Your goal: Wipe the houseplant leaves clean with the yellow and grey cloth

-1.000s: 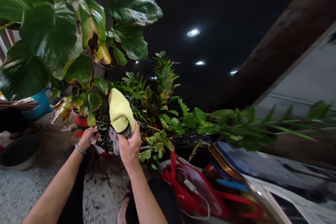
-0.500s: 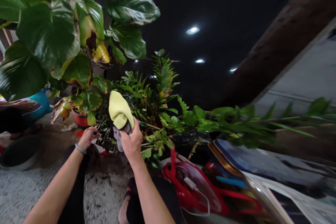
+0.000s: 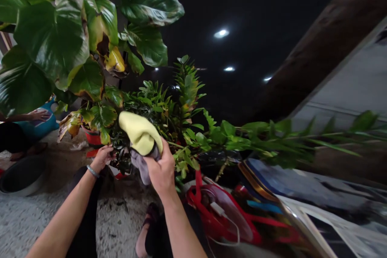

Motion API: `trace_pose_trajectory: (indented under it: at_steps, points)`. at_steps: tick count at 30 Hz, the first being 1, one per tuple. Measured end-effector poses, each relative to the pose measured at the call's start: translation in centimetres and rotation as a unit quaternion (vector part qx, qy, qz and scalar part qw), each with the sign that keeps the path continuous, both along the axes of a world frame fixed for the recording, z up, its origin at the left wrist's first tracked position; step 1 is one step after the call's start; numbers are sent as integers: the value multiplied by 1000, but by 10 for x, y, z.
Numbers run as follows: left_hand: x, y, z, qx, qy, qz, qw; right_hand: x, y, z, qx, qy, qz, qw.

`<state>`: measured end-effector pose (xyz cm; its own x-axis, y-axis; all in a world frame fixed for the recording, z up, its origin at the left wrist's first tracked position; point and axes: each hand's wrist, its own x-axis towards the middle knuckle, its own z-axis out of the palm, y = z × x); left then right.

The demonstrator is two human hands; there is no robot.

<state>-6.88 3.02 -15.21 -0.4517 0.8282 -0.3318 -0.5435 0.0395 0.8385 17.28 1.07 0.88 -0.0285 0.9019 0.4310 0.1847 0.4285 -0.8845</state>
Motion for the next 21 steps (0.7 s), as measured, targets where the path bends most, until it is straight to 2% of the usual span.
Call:
trace_pose_trajectory:
  at_steps: [2, 4, 7, 9, 10, 12, 15, 17, 19, 21]
  points:
    - [5, -1, 3, 1, -2, -5, 1000, -12, 15, -3, 3, 8, -22, 1000]
    - [9, -1, 4, 2, -5, -2, 1000, -20, 17, -28, -50, -35, 5, 998]
    - [11, 1, 1, -1, -10, 12, 1000, -17, -5, -76, -149, -123, 75, 978]
    - [10, 4, -2, -5, -13, 20, 1000, -5, -24, -93, -178, -128, 116, 969]
    - [9, 5, -3, -7, -14, 21, 1000, 1, -30, -93, -180, -118, 126, 968]
    - [8, 6, -4, -10, -17, 11, 1000, 11, -34, -78, -164, -83, 116, 976]
    - [11, 6, -1, -17, -25, -23, 999, 12, -13, -39, -91, -17, 39, 995]
    - [15, 5, 1, -19, -26, -45, 998, 3, 7, -22, -43, 17, -18, 999]
    - [19, 4, 3, -11, -30, -66, 997, -8, 23, -19, -35, 21, -44, 998]
    - [22, 4, 3, 0, -43, -88, 995, -15, 28, -31, -66, -16, -24, 997]
